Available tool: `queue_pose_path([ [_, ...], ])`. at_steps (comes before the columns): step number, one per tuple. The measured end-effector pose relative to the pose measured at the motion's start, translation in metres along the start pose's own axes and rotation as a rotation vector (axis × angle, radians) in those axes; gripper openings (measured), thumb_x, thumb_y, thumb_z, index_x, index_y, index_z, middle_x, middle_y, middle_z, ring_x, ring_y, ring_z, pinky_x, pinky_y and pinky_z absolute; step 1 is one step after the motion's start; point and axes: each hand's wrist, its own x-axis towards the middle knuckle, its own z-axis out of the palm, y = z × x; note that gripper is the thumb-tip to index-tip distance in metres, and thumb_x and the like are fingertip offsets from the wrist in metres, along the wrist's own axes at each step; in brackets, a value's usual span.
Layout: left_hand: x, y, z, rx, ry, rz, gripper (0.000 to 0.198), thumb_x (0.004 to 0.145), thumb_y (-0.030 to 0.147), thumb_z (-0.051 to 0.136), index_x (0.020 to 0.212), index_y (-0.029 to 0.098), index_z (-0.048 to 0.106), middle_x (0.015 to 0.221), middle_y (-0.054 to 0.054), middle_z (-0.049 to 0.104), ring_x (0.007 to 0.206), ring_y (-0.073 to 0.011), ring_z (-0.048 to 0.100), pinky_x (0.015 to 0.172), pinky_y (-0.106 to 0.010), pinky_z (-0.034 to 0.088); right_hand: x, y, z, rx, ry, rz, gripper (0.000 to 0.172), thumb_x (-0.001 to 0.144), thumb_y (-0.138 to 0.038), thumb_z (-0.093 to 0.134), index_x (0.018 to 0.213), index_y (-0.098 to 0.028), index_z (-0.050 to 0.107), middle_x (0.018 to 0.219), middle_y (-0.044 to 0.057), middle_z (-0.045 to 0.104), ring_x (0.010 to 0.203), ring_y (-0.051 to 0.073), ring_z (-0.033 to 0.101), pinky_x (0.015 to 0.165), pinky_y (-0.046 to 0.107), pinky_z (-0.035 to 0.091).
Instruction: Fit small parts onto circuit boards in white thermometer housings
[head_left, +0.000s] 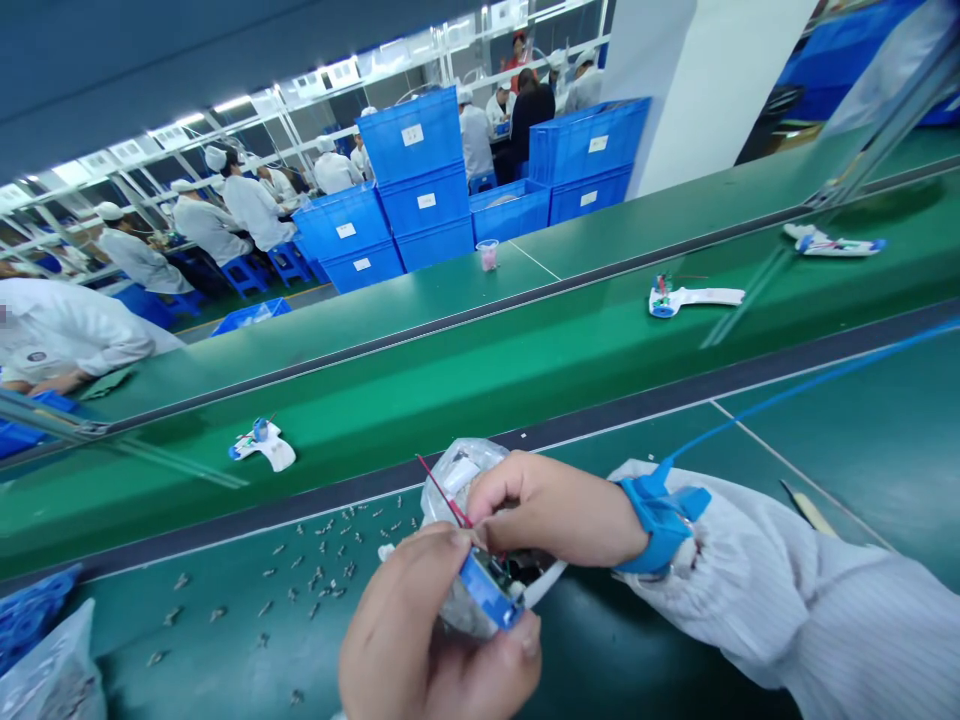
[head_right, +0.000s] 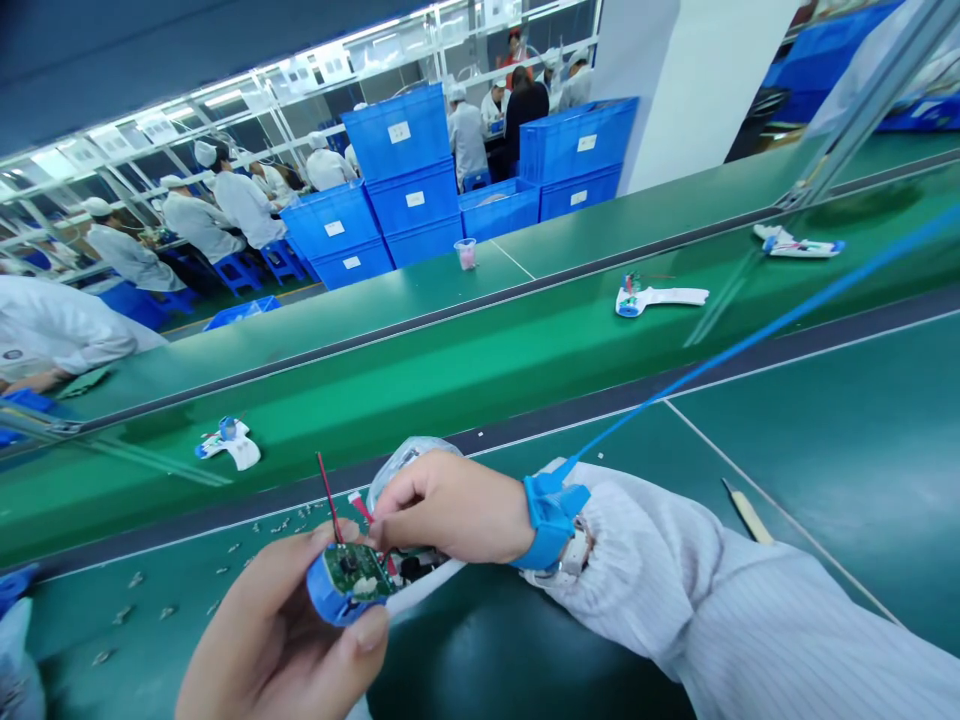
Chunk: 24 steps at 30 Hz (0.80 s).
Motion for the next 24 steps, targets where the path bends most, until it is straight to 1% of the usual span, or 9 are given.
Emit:
queue_pose_path([
  [3,0.006,0.005,0.001,-0.076,0.058,-0.121,0.032,0.069,0.04,0.079,0.094,0.024,0.069,0.076,0.0,0.07,0.063,-0.0143,0.066,0.059,-0.021,0.054,-0.008,-0.006,0.004,-0.039,0.115,-0.145,0.023,0.078,-0.029,0.059,0.062,-0.013,0.058,0.06,-0.001,0.053,0.06,0.01,0.048,0.057,0.022,0.038],
  [5,0.009,0.006,0.001,-0.161,0.069,-0.224,0.029,0.07,0.039,0.079,0.092,0.023,0.07,0.074,0.001,0.07,0.059,-0.0123,0.066,0.056,-0.017,0.053,-0.013,-0.01,0.007,-0.153,0.204,-0.269,0.021,0.082,-0.022,0.056,0.063,-0.014,0.058,0.066,0.0,0.058,0.067,0.01,0.051,0.065,0.023,0.039],
  [8,0.011,0.004,0.003,-0.289,0.046,-0.364,0.024,0.069,0.03,0.08,0.09,0.024,0.071,0.075,0.002,0.071,0.062,-0.0116,0.067,0.056,-0.014,0.054,-0.018,-0.013,0.007,-0.384,0.325,-0.415,0.023,0.082,-0.012,0.053,0.06,-0.015,0.055,0.064,-0.002,0.058,0.071,0.011,0.051,0.072,0.024,0.037],
  [11,0.011,0.001,0.009,-0.425,0.004,-0.471,0.024,0.07,0.024,0.08,0.092,0.024,0.071,0.077,0.0,0.073,0.064,-0.0118,0.068,0.056,-0.014,0.054,-0.018,-0.012,0.006,-0.55,0.42,-0.469,0.023,0.084,-0.011,0.053,0.061,-0.016,0.055,0.067,-0.001,0.061,0.078,0.013,0.054,0.077,0.028,0.035],
  [13,0.011,-0.002,0.014,-0.526,-0.055,-0.502,0.022,0.072,0.024,0.078,0.092,0.023,0.071,0.076,-0.001,0.072,0.064,-0.012,0.068,0.057,-0.015,0.055,-0.018,-0.011,0.005,-0.619,0.5,-0.491,0.019,0.085,-0.011,0.052,0.067,-0.017,0.058,0.073,0.0,0.065,0.084,0.015,0.057,0.079,0.03,0.035],
  [15,0.011,-0.003,0.017,-0.585,-0.114,-0.518,0.019,0.075,0.025,0.076,0.092,0.021,0.071,0.075,-0.002,0.072,0.064,-0.0126,0.068,0.058,-0.017,0.055,-0.018,-0.011,0.004,-0.653,0.553,-0.512,0.019,0.085,-0.011,0.051,0.07,-0.017,0.06,0.074,0.0,0.066,0.087,0.016,0.059,0.08,0.031,0.036],
  [18,0.01,-0.005,0.018,-0.589,-0.171,-0.562,0.018,0.079,0.027,0.072,0.096,0.022,0.07,0.082,-0.004,0.073,0.07,-0.014,0.069,0.061,-0.018,0.056,-0.019,-0.012,0.004,-0.576,0.553,-0.495,0.019,0.085,-0.011,0.05,0.073,-0.018,0.063,0.075,0.001,0.067,0.088,0.016,0.06,0.08,0.031,0.039],
  [21,0.01,-0.005,0.013,-0.577,-0.19,-0.591,0.019,0.082,0.026,0.069,0.101,0.023,0.068,0.09,-0.006,0.074,0.077,-0.0166,0.071,0.064,-0.02,0.057,-0.019,-0.012,0.003,-0.348,0.497,-0.423,0.017,0.082,-0.014,0.054,0.072,-0.018,0.067,0.079,0.003,0.068,0.085,0.016,0.059,0.075,0.028,0.043],
  [24,0.011,-0.006,0.008,-0.546,-0.184,-0.603,0.021,0.081,0.027,0.07,0.102,0.023,0.068,0.086,-0.005,0.074,0.071,-0.0157,0.07,0.059,-0.02,0.056,-0.018,-0.011,0.0,-0.175,0.424,-0.379,0.016,0.08,-0.022,0.059,0.067,-0.017,0.067,0.074,0.004,0.064,0.076,0.014,0.057,0.065,0.025,0.044],
])
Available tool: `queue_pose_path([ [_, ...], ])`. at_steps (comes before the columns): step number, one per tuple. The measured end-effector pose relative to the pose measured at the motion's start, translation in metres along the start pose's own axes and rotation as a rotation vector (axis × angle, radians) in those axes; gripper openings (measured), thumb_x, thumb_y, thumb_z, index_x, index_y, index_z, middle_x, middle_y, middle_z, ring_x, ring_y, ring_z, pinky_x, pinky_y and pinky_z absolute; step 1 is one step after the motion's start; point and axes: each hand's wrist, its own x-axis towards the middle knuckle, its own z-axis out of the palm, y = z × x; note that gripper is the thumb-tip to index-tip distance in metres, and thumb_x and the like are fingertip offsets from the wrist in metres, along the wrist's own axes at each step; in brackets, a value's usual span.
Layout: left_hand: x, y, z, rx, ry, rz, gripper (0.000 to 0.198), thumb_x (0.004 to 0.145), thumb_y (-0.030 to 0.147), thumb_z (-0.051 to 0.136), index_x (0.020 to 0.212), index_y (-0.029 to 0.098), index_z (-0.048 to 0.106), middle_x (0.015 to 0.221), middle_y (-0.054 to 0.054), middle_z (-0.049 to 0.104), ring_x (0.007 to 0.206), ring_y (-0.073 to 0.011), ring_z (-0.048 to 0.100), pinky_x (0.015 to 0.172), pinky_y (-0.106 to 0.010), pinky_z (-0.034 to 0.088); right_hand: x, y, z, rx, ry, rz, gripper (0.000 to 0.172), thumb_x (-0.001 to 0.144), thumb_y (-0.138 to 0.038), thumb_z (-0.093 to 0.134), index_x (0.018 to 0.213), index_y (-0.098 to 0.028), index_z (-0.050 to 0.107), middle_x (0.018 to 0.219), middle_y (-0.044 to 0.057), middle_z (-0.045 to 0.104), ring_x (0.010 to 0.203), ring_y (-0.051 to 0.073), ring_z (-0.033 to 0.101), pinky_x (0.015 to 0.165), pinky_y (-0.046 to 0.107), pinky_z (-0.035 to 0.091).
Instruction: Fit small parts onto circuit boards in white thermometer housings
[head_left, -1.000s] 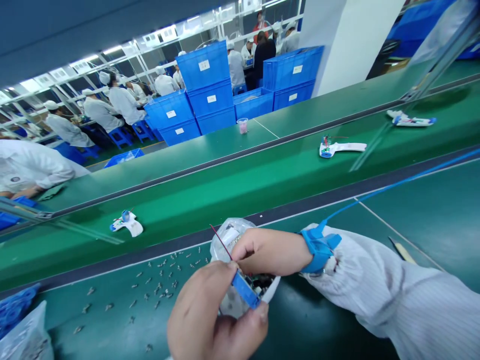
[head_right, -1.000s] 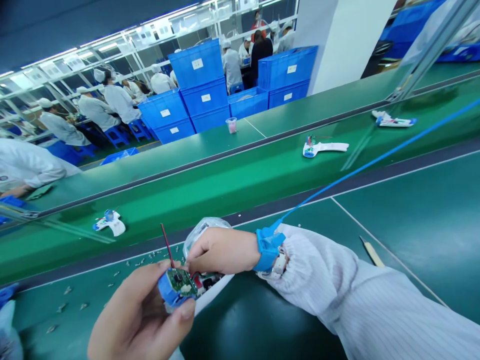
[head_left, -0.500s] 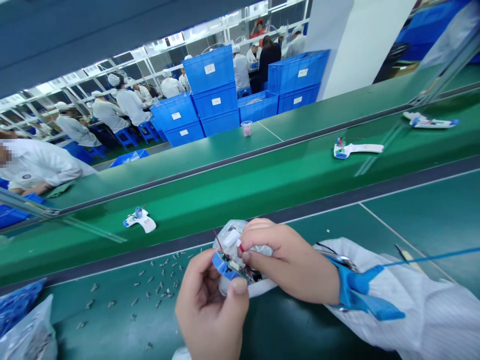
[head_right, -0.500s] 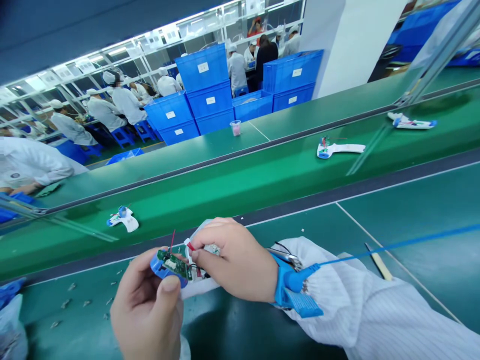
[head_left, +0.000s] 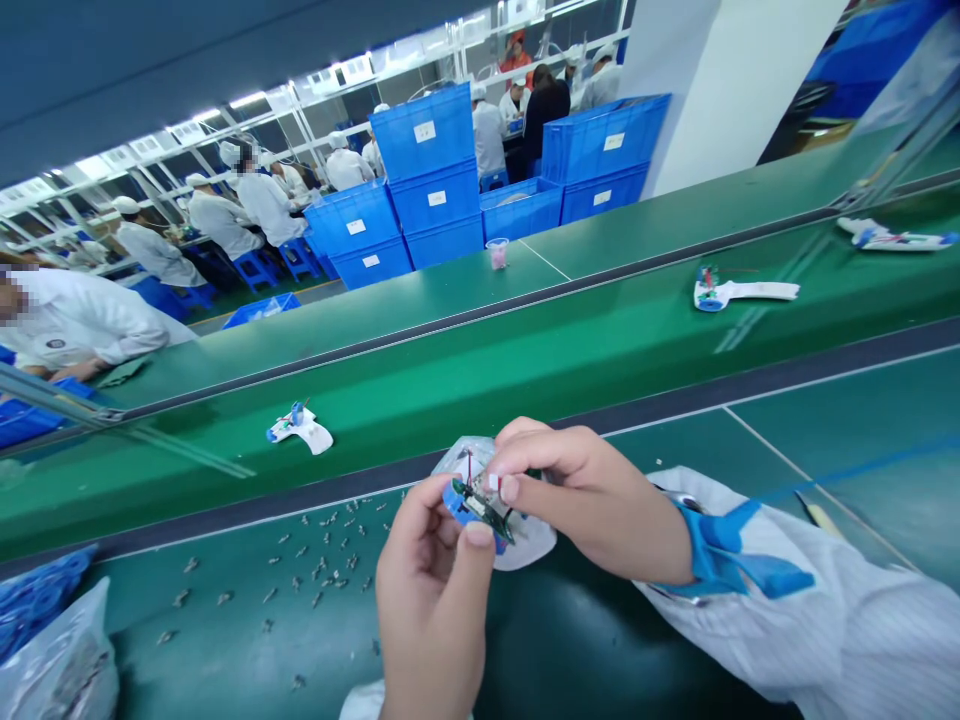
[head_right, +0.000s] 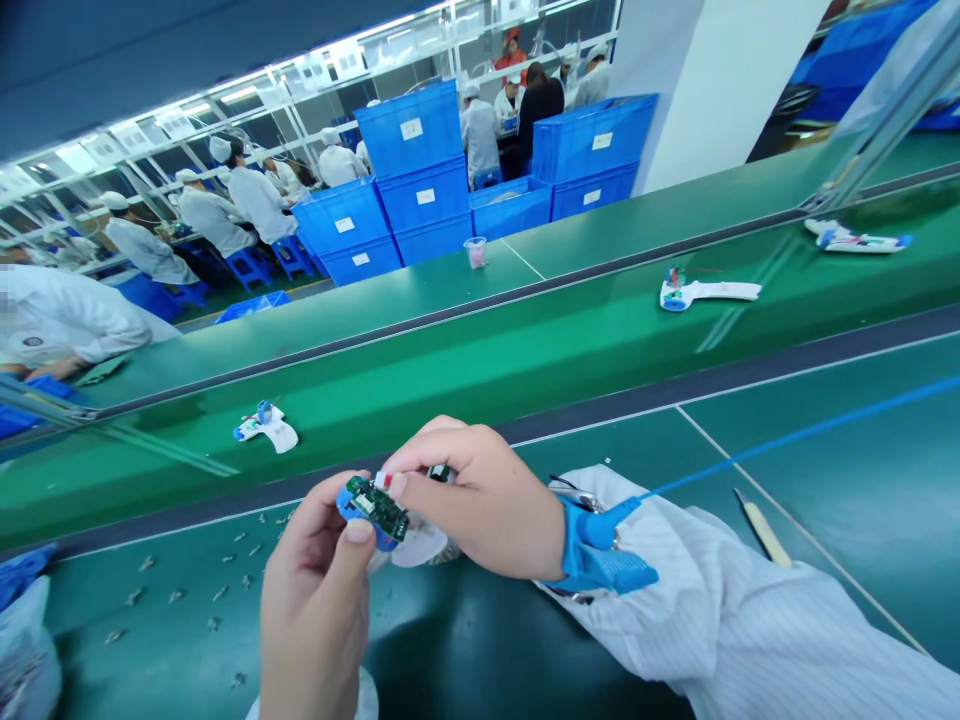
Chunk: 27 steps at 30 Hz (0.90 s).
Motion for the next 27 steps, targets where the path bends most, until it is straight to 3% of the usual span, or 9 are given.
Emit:
queue_pose_path([
  [4,-0.001,0.004,0.003,0.013,-0.003,-0.031,0.021,0.079,0.029,0.073,0.098,0.024,0.069,0.083,-0.003,0.074,0.069,-0.0125,0.069,0.058,-0.015,0.054,0.001,0.001,-0.004,0.029,-0.08,-0.01,0.017,0.078,-0.022,0.061,0.063,-0.016,0.065,0.064,0.002,0.058,0.073,0.014,0.053,0.064,0.024,0.042],
  [9,-0.009,0.012,0.014,0.023,0.133,-0.082,0.027,0.073,0.036,0.077,0.097,0.026,0.072,0.083,0.0,0.073,0.068,-0.0098,0.066,0.063,-0.014,0.053,0.002,-0.006,-0.012,-0.129,-0.148,-0.196,0.018,0.077,-0.013,0.058,0.06,-0.017,0.061,0.06,0.0,0.059,0.072,0.013,0.051,0.074,0.028,0.041],
  [15,-0.009,0.017,0.003,0.173,-0.051,0.001,0.028,0.075,0.032,0.075,0.103,0.03,0.074,0.092,-0.003,0.075,0.072,-0.0141,0.068,0.067,-0.02,0.056,0.002,-0.014,-0.015,-0.303,-0.19,-0.376,0.024,0.079,-0.009,0.048,0.057,-0.018,0.052,0.054,-0.004,0.056,0.057,0.009,0.045,0.079,0.029,0.039],
  [20,-0.009,0.019,-0.001,0.232,-0.058,-0.024,0.03,0.074,0.037,0.075,0.103,0.03,0.074,0.095,-0.004,0.074,0.079,-0.0182,0.068,0.07,-0.023,0.056,0.0,-0.019,-0.015,-0.341,-0.212,-0.39,0.024,0.077,-0.008,0.045,0.055,-0.018,0.049,0.051,-0.004,0.054,0.055,0.008,0.045,0.075,0.028,0.039],
  [27,-0.009,0.021,-0.001,0.286,-0.096,-0.025,0.027,0.076,0.04,0.073,0.102,0.032,0.074,0.091,-0.002,0.072,0.076,-0.0161,0.066,0.069,-0.022,0.054,-0.002,-0.023,-0.019,-0.397,-0.253,-0.364,0.025,0.077,-0.01,0.043,0.055,-0.018,0.049,0.051,-0.004,0.053,0.053,0.009,0.039,0.069,0.03,0.035],
])
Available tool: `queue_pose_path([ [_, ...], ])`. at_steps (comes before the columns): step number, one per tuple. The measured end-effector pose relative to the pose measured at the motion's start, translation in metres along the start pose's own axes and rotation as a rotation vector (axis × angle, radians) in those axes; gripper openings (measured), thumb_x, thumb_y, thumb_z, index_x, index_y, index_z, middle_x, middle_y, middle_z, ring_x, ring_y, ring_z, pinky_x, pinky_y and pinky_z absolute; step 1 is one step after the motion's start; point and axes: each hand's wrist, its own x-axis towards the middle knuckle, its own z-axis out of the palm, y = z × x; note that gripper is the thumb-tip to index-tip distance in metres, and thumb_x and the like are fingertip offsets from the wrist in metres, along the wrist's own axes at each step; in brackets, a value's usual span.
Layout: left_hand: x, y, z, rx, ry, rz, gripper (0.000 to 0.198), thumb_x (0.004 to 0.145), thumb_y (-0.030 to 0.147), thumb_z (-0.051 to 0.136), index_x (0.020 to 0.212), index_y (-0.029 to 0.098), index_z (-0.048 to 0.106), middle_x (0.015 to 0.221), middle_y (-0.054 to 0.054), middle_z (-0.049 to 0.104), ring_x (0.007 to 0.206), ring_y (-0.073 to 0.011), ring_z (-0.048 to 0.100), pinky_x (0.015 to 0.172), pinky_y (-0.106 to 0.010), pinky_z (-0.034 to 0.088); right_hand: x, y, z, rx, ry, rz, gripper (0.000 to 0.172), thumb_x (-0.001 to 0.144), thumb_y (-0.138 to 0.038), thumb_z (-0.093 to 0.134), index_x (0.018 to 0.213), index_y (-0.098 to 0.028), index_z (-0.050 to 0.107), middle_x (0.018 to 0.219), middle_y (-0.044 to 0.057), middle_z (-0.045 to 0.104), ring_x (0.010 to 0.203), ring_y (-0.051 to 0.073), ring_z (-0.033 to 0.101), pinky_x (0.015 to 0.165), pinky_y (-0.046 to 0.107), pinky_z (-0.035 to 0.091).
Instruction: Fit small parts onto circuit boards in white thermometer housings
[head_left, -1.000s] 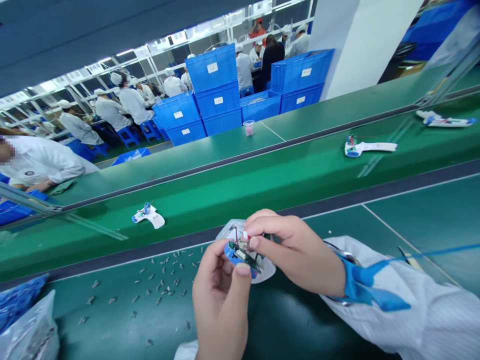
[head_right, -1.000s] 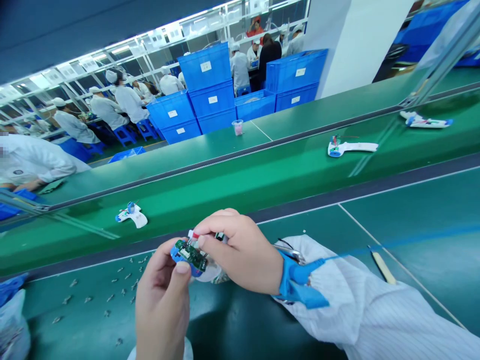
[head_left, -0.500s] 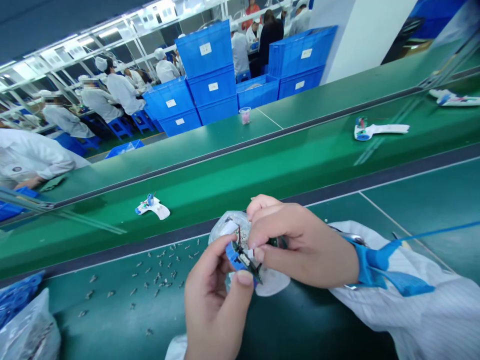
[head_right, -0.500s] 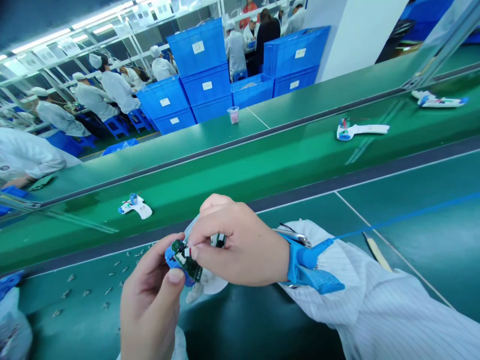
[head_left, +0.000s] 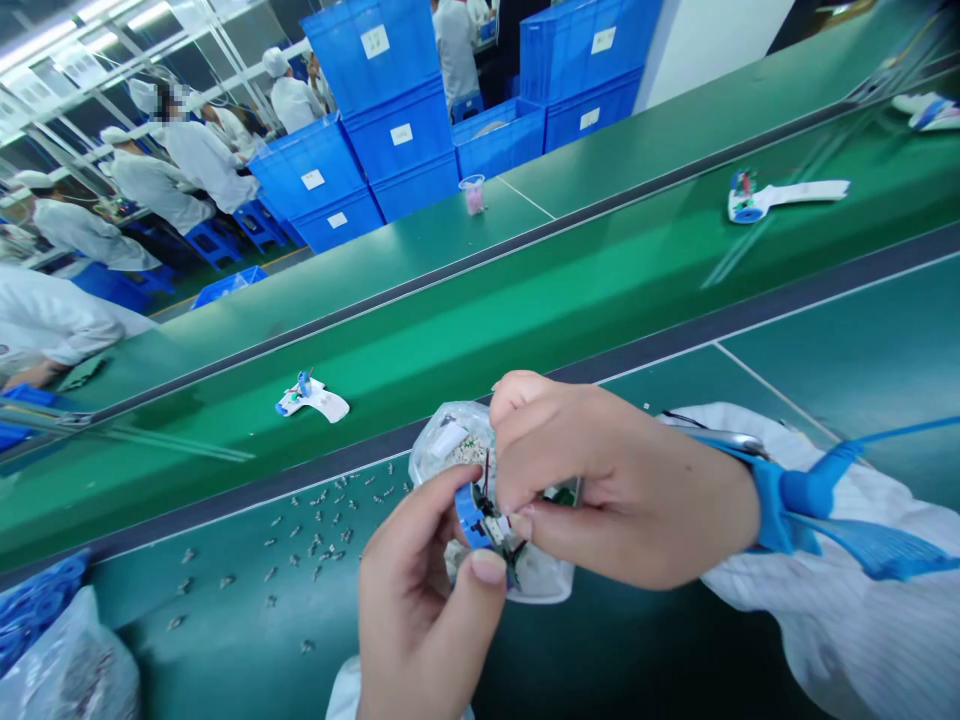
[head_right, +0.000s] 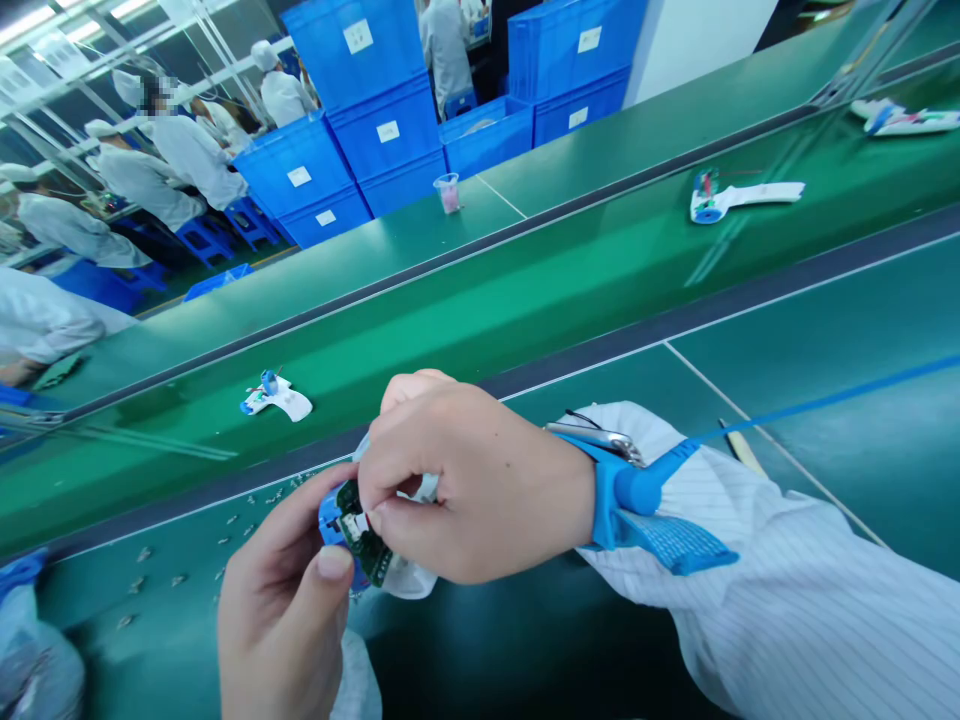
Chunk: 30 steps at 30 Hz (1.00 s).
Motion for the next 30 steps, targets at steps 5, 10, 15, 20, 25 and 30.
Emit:
queue_pose_path([
  [5,0.002,0.005,-0.003,0.193,-0.081,0.079,0.028,0.079,0.038,0.069,0.106,0.032,0.072,0.073,0.001,0.066,0.063,-0.013,0.058,0.063,-0.02,0.05,-0.002,-0.002,-0.003,-0.083,-0.048,0.004,0.028,0.078,-0.011,0.042,0.052,-0.018,0.048,0.048,-0.003,0.048,0.053,0.01,0.034,0.066,0.032,0.031],
  [10,0.005,0.011,-0.007,0.328,-0.162,0.137,0.028,0.083,0.038,0.064,0.109,0.03,0.069,0.07,0.001,0.064,0.062,-0.0137,0.058,0.06,-0.021,0.048,-0.004,-0.004,-0.003,-0.187,-0.08,0.004,0.032,0.079,-0.011,0.043,0.047,-0.016,0.042,0.047,-0.001,0.04,0.055,0.012,0.027,0.065,0.033,0.026],
  [15,0.007,0.012,-0.009,0.436,-0.231,0.189,0.03,0.086,0.038,0.059,0.112,0.025,0.065,0.072,0.0,0.065,0.062,-0.015,0.06,0.059,-0.022,0.049,-0.004,-0.003,-0.004,-0.174,-0.144,0.017,0.031,0.079,-0.01,0.042,0.05,-0.016,0.048,0.047,-0.002,0.043,0.055,0.012,0.029,0.065,0.033,0.026],
  [20,0.006,0.014,-0.012,0.602,-0.287,0.315,0.032,0.09,0.042,0.053,0.116,0.023,0.058,0.077,-0.001,0.066,0.077,-0.0183,0.066,0.059,-0.022,0.051,-0.005,-0.003,-0.006,-0.105,-0.176,0.033,0.025,0.074,-0.008,0.044,0.053,-0.015,0.054,0.05,-0.002,0.051,0.057,0.011,0.036,0.065,0.032,0.027],
  [25,0.004,0.015,-0.015,0.704,-0.312,0.39,0.033,0.092,0.043,0.048,0.118,0.024,0.054,0.087,-0.003,0.068,0.08,-0.0172,0.067,0.057,-0.021,0.05,-0.006,-0.005,-0.008,-0.067,-0.204,0.043,0.027,0.074,-0.007,0.046,0.048,-0.013,0.05,0.048,-0.002,0.049,0.056,0.01,0.035,0.064,0.031,0.027],
  [30,0.001,0.012,-0.015,0.728,-0.265,0.401,0.036,0.093,0.048,0.044,0.12,0.026,0.054,0.1,-0.004,0.069,0.085,-0.0186,0.067,0.055,-0.021,0.049,-0.006,-0.006,-0.005,-0.043,-0.198,0.047,0.028,0.073,-0.006,0.048,0.045,-0.013,0.045,0.047,-0.002,0.046,0.056,0.009,0.034,0.064,0.03,0.027],
])
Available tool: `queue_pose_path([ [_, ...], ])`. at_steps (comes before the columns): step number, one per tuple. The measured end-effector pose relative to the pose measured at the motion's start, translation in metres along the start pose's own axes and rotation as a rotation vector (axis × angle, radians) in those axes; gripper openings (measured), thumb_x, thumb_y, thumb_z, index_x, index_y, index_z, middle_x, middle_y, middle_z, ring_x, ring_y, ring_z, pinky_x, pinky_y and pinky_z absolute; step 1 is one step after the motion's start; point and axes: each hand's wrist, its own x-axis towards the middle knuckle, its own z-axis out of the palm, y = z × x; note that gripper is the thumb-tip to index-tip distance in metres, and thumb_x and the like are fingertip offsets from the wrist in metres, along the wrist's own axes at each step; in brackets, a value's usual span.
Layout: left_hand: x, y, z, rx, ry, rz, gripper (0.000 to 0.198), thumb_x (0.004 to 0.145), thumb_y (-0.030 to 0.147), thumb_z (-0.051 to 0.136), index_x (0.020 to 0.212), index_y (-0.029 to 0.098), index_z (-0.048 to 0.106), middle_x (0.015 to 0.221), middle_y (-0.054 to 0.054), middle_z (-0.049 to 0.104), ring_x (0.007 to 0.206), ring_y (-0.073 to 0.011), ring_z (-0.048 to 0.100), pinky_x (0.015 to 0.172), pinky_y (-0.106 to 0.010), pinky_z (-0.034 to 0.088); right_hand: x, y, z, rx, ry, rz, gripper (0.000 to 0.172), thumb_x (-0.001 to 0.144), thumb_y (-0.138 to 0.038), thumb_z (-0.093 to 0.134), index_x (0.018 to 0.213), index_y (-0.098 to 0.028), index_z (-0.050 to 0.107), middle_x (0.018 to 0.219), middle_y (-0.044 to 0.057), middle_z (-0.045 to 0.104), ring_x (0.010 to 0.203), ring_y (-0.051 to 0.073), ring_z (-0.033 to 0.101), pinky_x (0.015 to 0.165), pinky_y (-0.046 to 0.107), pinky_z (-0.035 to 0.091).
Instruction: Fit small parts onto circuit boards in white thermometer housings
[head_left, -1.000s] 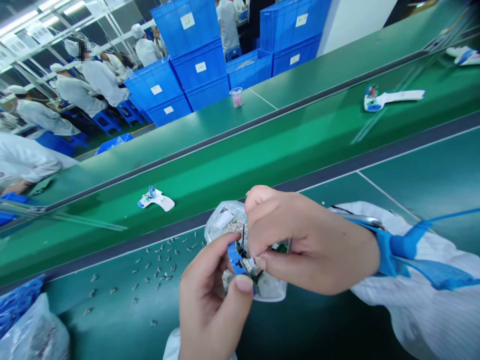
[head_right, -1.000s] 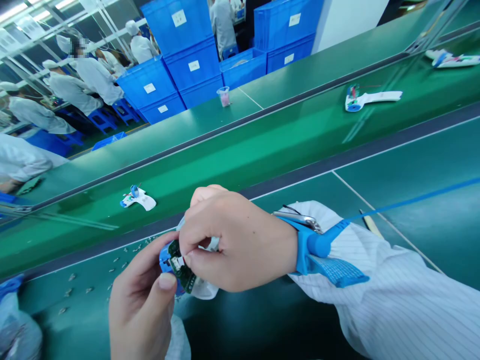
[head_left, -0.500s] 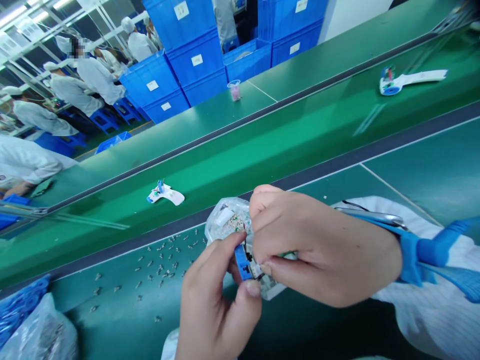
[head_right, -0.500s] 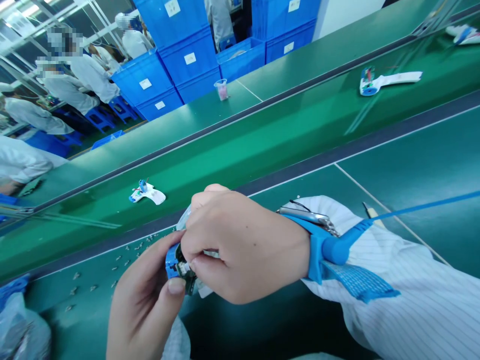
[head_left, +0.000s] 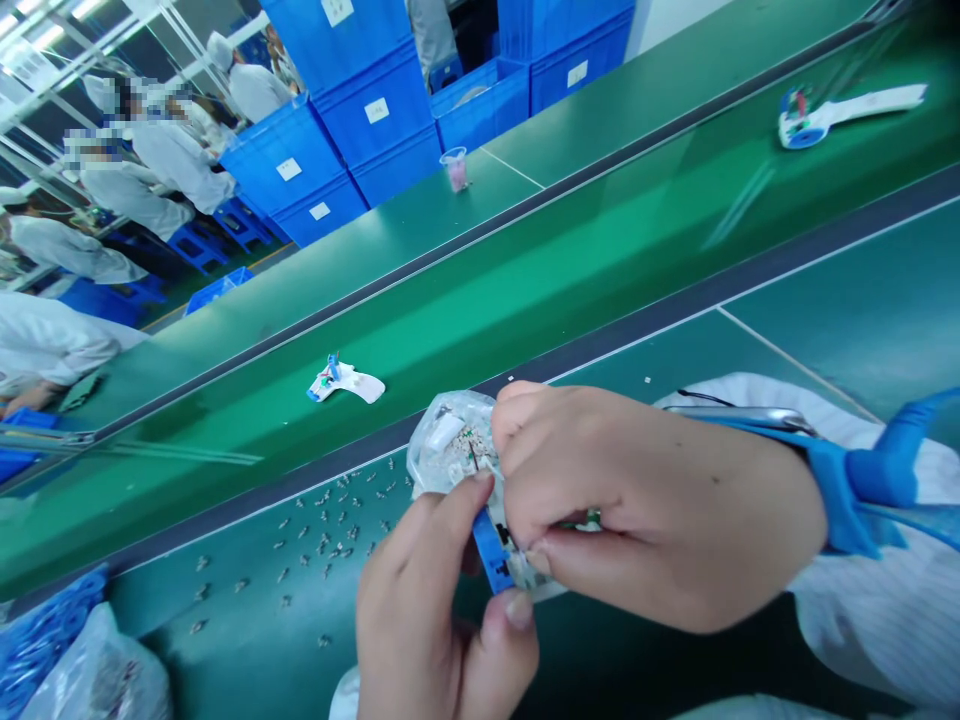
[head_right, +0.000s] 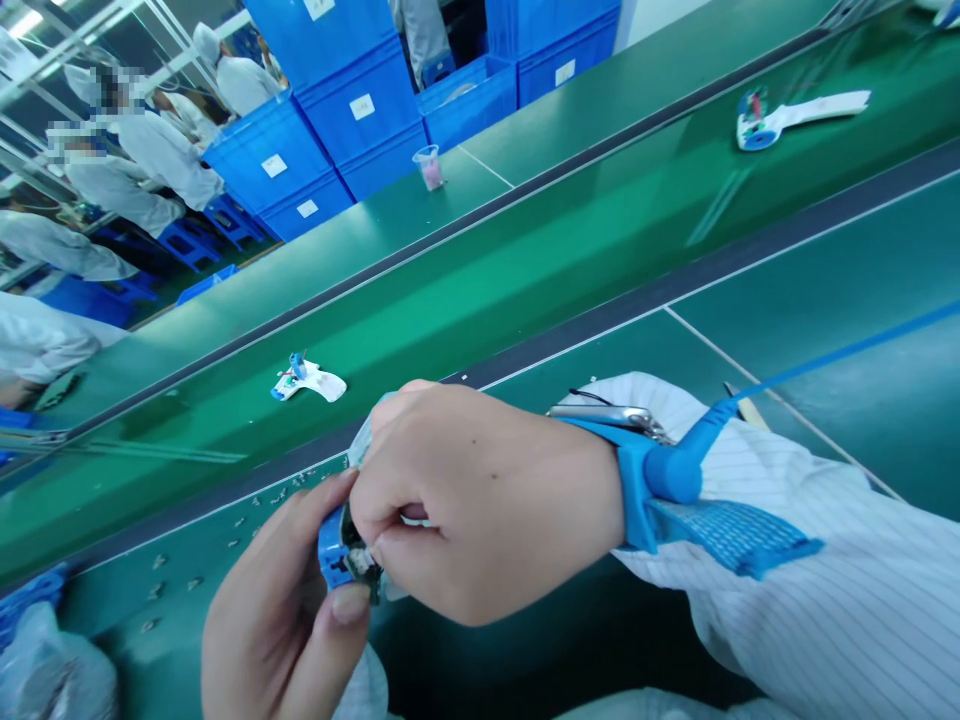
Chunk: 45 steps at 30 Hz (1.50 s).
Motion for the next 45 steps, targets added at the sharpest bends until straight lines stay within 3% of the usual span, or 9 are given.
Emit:
queue_pose_path([
  [3,-0.004,0.002,0.006,0.052,0.042,-0.052,0.037,0.095,0.049,0.038,0.122,0.029,0.053,0.109,-0.004,0.067,0.093,-0.0201,0.066,0.058,-0.023,0.05,0.0,0.0,0.003,0.007,0.036,0.025,0.028,0.073,-0.006,0.049,0.046,-0.013,0.048,0.047,-0.002,0.046,0.056,0.009,0.035,0.065,0.03,0.028],
  [7,-0.009,0.009,0.018,0.133,0.048,-0.165,0.037,0.093,0.045,0.039,0.125,0.026,0.043,0.123,-0.01,0.059,0.101,-0.0252,0.064,0.077,-0.036,0.053,0.0,0.0,0.006,0.025,0.071,0.032,0.026,0.073,-0.006,0.049,0.048,-0.013,0.05,0.049,-0.002,0.045,0.057,0.009,0.036,0.066,0.03,0.03],
  [13,-0.011,0.018,0.03,0.168,-0.004,-0.284,0.037,0.087,0.031,0.047,0.122,0.024,0.037,0.104,-0.011,0.064,0.092,-0.0269,0.067,0.074,-0.042,0.055,-0.003,-0.001,0.005,-0.035,0.043,0.09,0.027,0.074,-0.006,0.045,0.049,-0.013,0.047,0.051,-0.001,0.042,0.058,0.01,0.036,0.063,0.03,0.029],
  [20,-0.01,0.028,0.036,0.254,0.026,-0.354,0.042,0.079,0.018,0.053,0.119,0.019,0.039,0.093,-0.012,0.067,0.084,-0.0294,0.068,0.072,-0.042,0.055,-0.004,0.001,0.007,0.045,-0.003,0.154,0.024,0.075,-0.008,0.044,0.051,-0.014,0.042,0.053,-0.001,0.044,0.057,0.01,0.04,0.057,0.026,0.028],
  [27,-0.001,0.028,0.032,0.143,-0.071,-0.445,0.04,0.086,0.023,0.043,0.125,0.019,0.035,0.099,-0.015,0.067,0.091,-0.0302,0.068,0.075,-0.045,0.054,0.007,0.011,-0.001,0.186,-0.102,0.253,0.02,0.07,-0.005,0.051,0.052,-0.013,0.054,0.053,-0.004,0.053,0.058,0.007,0.047,0.054,0.022,0.032],
  [33,-0.001,0.026,0.029,-0.007,-0.098,-0.562,0.059,0.086,0.035,0.047,0.138,0.02,0.026,0.103,-0.017,0.069,0.102,-0.0357,0.065,0.079,-0.052,0.053,0.013,0.017,-0.003,0.267,-0.206,0.383,0.017,0.072,-0.011,0.055,0.056,-0.014,0.059,0.055,-0.004,0.054,0.059,0.009,0.05,0.053,0.02,0.035],
  [38,-0.006,0.019,0.03,-0.046,-0.082,-0.468,0.069,0.087,0.041,0.048,0.146,0.023,0.018,0.126,-0.018,0.059,0.113,-0.0372,0.059,0.085,-0.055,0.051,0.016,0.022,-0.006,0.267,-0.22,0.334,0.018,0.075,-0.014,0.052,0.059,-0.014,0.06,0.054,-0.004,0.053,0.054,0.008,0.047,0.051,0.02,0.034],
  [41,-0.007,0.01,0.028,-0.002,-0.042,-0.314,0.065,0.089,0.037,0.048,0.147,0.027,0.02,0.142,-0.015,0.046,0.125,-0.0339,0.05,0.093,-0.052,0.049,0.016,0.036,-0.023,0.191,-0.143,0.348,0.02,0.077,-0.02,0.053,0.061,-0.014,0.063,0.056,-0.003,0.055,0.052,0.008,0.048,0.05,0.02,0.034],
  [45,-0.003,0.003,0.021,0.013,-0.074,-0.268,0.057,0.089,0.031,0.049,0.143,0.028,0.031,0.14,-0.013,0.047,0.124,-0.031,0.05,0.09,-0.047,0.052,0.011,0.075,-0.054,-0.217,0.291,0.713,0.025,0.082,-0.029,0.052,0.066,-0.015,0.065,0.06,0.001,0.059,0.059,0.013,0.051,0.056,0.025,0.037],
])
